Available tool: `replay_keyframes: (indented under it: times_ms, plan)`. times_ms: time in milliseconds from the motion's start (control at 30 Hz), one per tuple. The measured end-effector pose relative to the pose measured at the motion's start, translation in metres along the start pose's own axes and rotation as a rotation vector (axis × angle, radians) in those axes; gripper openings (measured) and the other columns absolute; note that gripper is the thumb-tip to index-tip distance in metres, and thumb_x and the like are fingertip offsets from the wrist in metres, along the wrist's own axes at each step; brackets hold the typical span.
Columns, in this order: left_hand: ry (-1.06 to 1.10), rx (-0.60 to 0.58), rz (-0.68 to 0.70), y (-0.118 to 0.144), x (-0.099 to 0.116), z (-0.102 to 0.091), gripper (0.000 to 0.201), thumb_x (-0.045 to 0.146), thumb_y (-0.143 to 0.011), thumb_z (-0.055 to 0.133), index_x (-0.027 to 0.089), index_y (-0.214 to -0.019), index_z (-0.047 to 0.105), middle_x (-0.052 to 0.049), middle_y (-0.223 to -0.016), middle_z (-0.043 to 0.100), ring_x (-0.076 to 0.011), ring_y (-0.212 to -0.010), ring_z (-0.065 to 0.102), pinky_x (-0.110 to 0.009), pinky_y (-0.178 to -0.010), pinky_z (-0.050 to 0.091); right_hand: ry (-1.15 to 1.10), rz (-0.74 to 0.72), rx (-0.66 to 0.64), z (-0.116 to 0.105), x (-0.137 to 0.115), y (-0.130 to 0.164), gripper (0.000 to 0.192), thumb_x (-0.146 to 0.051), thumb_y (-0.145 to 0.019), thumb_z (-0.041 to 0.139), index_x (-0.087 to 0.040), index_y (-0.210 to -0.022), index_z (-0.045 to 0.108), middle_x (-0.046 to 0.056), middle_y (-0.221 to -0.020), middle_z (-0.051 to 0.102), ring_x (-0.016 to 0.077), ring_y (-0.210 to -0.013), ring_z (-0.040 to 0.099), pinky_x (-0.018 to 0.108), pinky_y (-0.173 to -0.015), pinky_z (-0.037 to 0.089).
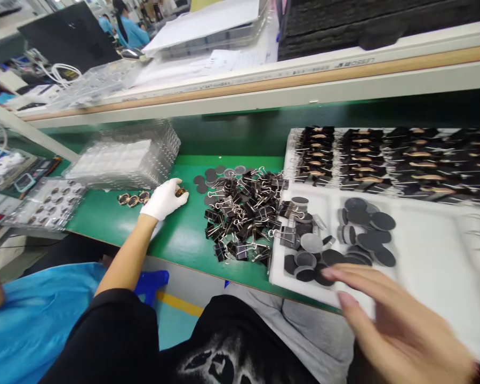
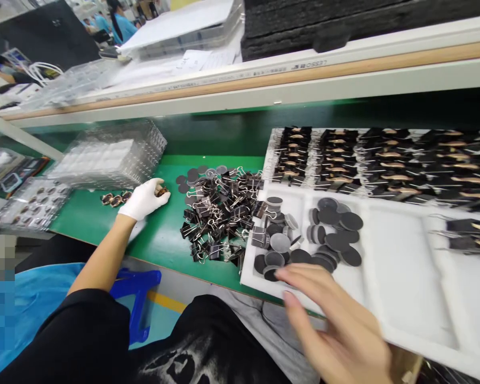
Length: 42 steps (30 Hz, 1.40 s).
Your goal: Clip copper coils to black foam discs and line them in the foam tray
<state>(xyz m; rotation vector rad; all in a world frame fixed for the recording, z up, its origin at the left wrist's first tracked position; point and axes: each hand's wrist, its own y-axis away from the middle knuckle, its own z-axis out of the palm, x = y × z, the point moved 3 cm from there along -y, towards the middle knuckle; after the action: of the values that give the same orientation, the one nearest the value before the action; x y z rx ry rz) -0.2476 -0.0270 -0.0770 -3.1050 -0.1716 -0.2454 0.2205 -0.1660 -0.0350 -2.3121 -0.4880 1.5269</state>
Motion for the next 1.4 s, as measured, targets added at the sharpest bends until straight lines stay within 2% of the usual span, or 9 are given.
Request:
replay_keyframes:
  times_ms: [100, 233, 400, 567, 700, 833, 1167, 1300, 1400]
  plan:
    - [0.147, -0.013, 0.052, -0.003, 0.009, -0.003, 0.067, 0.051, -0.084, 0.061, 0.011, -0.138, 0.054, -0.011, -0.107, 0.075, -0.0222, -0.092, 0.071, -0.038, -0.094, 0.057, -0.375, 0.243, -0.120, 0.046, -0.009, 0.006, 0.025, -0.022, -0.098, 0.067, -0.034, -0.118, 0.076, 0.003, -0.107, 0.079, 0.0178, -0.097, 0.076, 0.028, -0.086, 0.063]
    - [0.496, 0.008, 0.187, 0.000, 0.039, -0.026, 0.067, 0.057, -0.086, 0.062, 0.012, -0.135, 0.051, -0.010, -0.103, 0.074, -0.0187, -0.088, 0.071, -0.035, -0.086, 0.060, -1.119, 0.722, -0.236, 0.114, -0.017, 0.002, 0.027, -0.040, -0.103, 0.064, -0.030, -0.127, 0.071, 0.006, -0.129, 0.074, 0.0225, -0.123, 0.070, 0.039, -0.106, 0.059]
    - [0.731, -0.082, 0.677, 0.038, 0.126, -0.061, 0.057, 0.037, -0.088, 0.070, 0.019, -0.139, 0.051, -0.005, -0.095, 0.072, -0.0162, -0.081, 0.068, -0.032, -0.079, 0.057, -1.668, 1.007, -0.187, 0.155, -0.031, -0.026, 0.043, -0.052, -0.101, 0.060, -0.022, -0.130, 0.069, 0.010, -0.143, 0.068, 0.0273, -0.136, 0.062, 0.048, -0.121, 0.046]
    - [0.296, -0.246, 1.125, 0.072, 0.219, -0.062, 0.053, 0.051, -0.090, 0.072, 0.019, -0.130, 0.060, -0.007, -0.103, 0.073, -0.0205, -0.092, 0.068, -0.035, -0.083, 0.052, -1.732, 0.919, -0.005, 0.126, -0.030, -0.022, 0.039, -0.052, -0.104, 0.052, -0.023, -0.117, 0.075, 0.007, -0.129, 0.075, 0.0274, -0.136, 0.062, 0.051, -0.125, 0.039]
    - [0.049, -0.117, 1.245, 0.067, 0.274, -0.043, 0.030, 0.040, -0.107, 0.046, 0.018, -0.111, 0.066, -0.007, -0.097, 0.072, -0.0218, -0.088, 0.067, -0.037, -0.078, 0.045, -1.528, 0.920, 0.310, 0.083, -0.018, 0.014, 0.042, -0.050, -0.105, 0.050, -0.025, -0.127, 0.074, 0.007, -0.142, 0.069, 0.0267, -0.142, 0.056, 0.049, -0.126, 0.040]
    - [-0.284, -0.019, 1.328, 0.063, 0.311, -0.015, 0.034, 0.046, -0.101, 0.058, 0.015, -0.112, 0.065, -0.010, -0.103, 0.069, -0.0301, -0.092, 0.066, -0.042, -0.075, 0.043, -1.321, 0.921, 0.568, 0.046, -0.010, 0.046, 0.046, -0.051, -0.104, 0.050, -0.023, -0.131, 0.074, 0.009, -0.140, 0.069, 0.0303, -0.139, 0.059, 0.049, -0.125, 0.042]
    - [-0.394, 0.012, 1.343, 0.063, 0.320, -0.018, 0.030, 0.044, -0.100, 0.060, 0.016, -0.091, 0.063, -0.010, -0.089, 0.068, -0.0282, -0.082, 0.067, -0.040, -0.071, 0.040, -1.291, 0.786, 0.606, 0.023, 0.009, 0.037, 0.044, -0.047, -0.105, 0.048, -0.024, -0.133, 0.074, 0.008, -0.131, 0.073, 0.0292, -0.140, 0.058, 0.048, -0.125, 0.040]
    - [0.094, -0.019, 1.284, 0.064, 0.311, -0.038, 0.019, 0.035, -0.105, 0.057, 0.019, -0.106, 0.067, -0.003, -0.091, 0.074, -0.0188, -0.081, 0.069, -0.035, -0.074, 0.045, -1.280, 0.724, 0.552, 0.032, 0.013, 0.028, 0.040, -0.046, -0.104, 0.051, -0.027, -0.131, 0.074, 0.006, -0.132, 0.073, 0.0271, -0.138, 0.059, 0.046, -0.125, 0.039]
    - [0.466, -0.174, 1.153, 0.072, 0.309, -0.047, 0.011, 0.028, -0.102, 0.063, 0.022, -0.110, 0.069, 0.001, -0.094, 0.076, -0.0115, -0.083, 0.069, -0.026, -0.078, 0.049, -1.292, 0.719, 0.478, 0.043, 0.010, 0.020, 0.040, -0.045, -0.105, 0.050, -0.028, -0.132, 0.073, 0.005, -0.134, 0.072, 0.0257, -0.137, 0.058, 0.046, -0.123, 0.042]
